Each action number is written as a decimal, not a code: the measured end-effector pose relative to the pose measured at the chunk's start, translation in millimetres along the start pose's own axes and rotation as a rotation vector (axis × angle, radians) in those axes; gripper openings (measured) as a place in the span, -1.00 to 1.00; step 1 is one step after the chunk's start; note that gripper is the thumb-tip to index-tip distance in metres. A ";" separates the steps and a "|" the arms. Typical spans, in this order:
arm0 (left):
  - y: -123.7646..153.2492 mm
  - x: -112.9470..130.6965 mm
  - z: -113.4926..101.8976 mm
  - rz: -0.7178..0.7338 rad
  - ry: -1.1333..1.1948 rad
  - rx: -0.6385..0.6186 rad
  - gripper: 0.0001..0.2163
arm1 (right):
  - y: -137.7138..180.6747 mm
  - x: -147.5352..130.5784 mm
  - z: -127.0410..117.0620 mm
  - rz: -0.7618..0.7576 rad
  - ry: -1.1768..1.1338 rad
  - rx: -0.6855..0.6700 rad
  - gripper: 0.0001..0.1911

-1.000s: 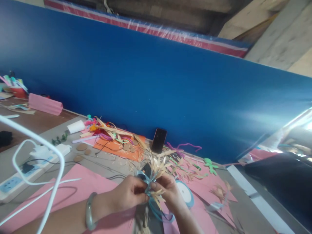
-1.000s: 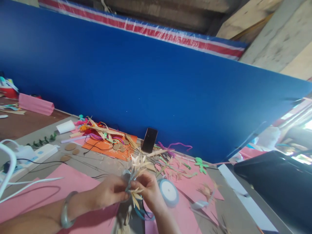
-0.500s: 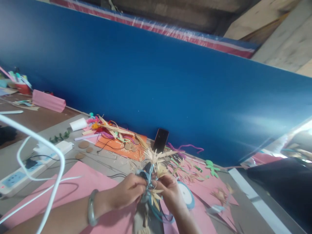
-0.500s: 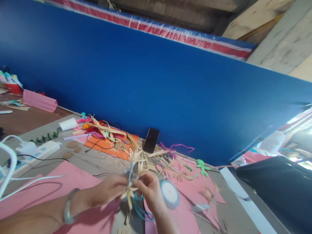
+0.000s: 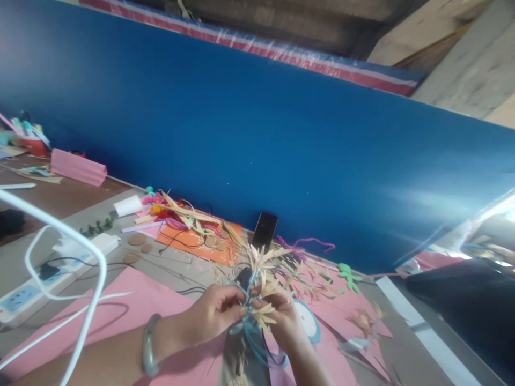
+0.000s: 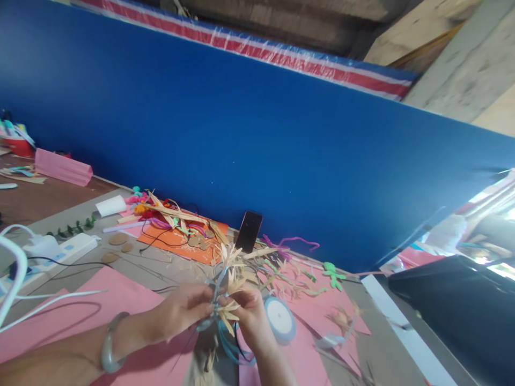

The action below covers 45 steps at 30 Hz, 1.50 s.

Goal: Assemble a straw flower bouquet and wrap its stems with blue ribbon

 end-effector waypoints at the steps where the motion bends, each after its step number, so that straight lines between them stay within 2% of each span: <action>1: -0.2 -0.3 0.2 -0.007 0.025 0.008 -0.68 | 0.1 -0.4 1.0 -0.001 -0.016 -0.006 -0.75; 6: -2.1 0.0 1.1 -0.023 0.064 0.017 -0.66 | 0.0 -0.3 5.3 0.020 -0.040 -0.030 -0.75; 12: -1.4 -2.0 -0.3 -0.037 -0.032 -0.024 -0.61 | -3.3 6.0 -0.2 0.005 -0.025 -0.024 -0.72; 19: 0.7 4.5 -0.4 0.040 -0.154 -0.042 -0.60 | -4.1 4.2 2.3 -0.030 0.004 0.002 -0.70; 25: 1.3 -1.7 0.0 -0.049 -0.179 -0.062 -0.51 | -3.2 10.7 2.7 0.018 0.000 -0.058 -0.74; 31: -0.9 -5.6 -1.9 -0.079 -0.148 -0.070 -0.50 | -5.8 25.0 0.2 0.024 -0.079 -0.104 -0.72; 37: -1.6 -7.0 -2.6 -0.088 -0.160 -0.086 -0.48 | -5.4 18.9 10.2 0.026 -0.121 -0.185 -0.77; 42: -0.6 -8.6 -3.1 -0.109 -0.162 -0.059 -0.51 | -3.4 16.5 12.2 0.035 -0.139 -0.179 -0.75; 45: -1.2 -7.6 -3.2 -0.120 -0.155 -0.045 -0.51 | -4.7 18.8 7.2 0.031 -0.090 -0.132 -0.73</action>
Point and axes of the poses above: each hand's wrist, its own y-axis away from the middle knuckle, its own z-axis out of the palm, x = y × z, the point moved 4 cm from there along -y, towards the middle knuckle, and after that the axes turned 3 degrees about -x, right-handed, at the moved point
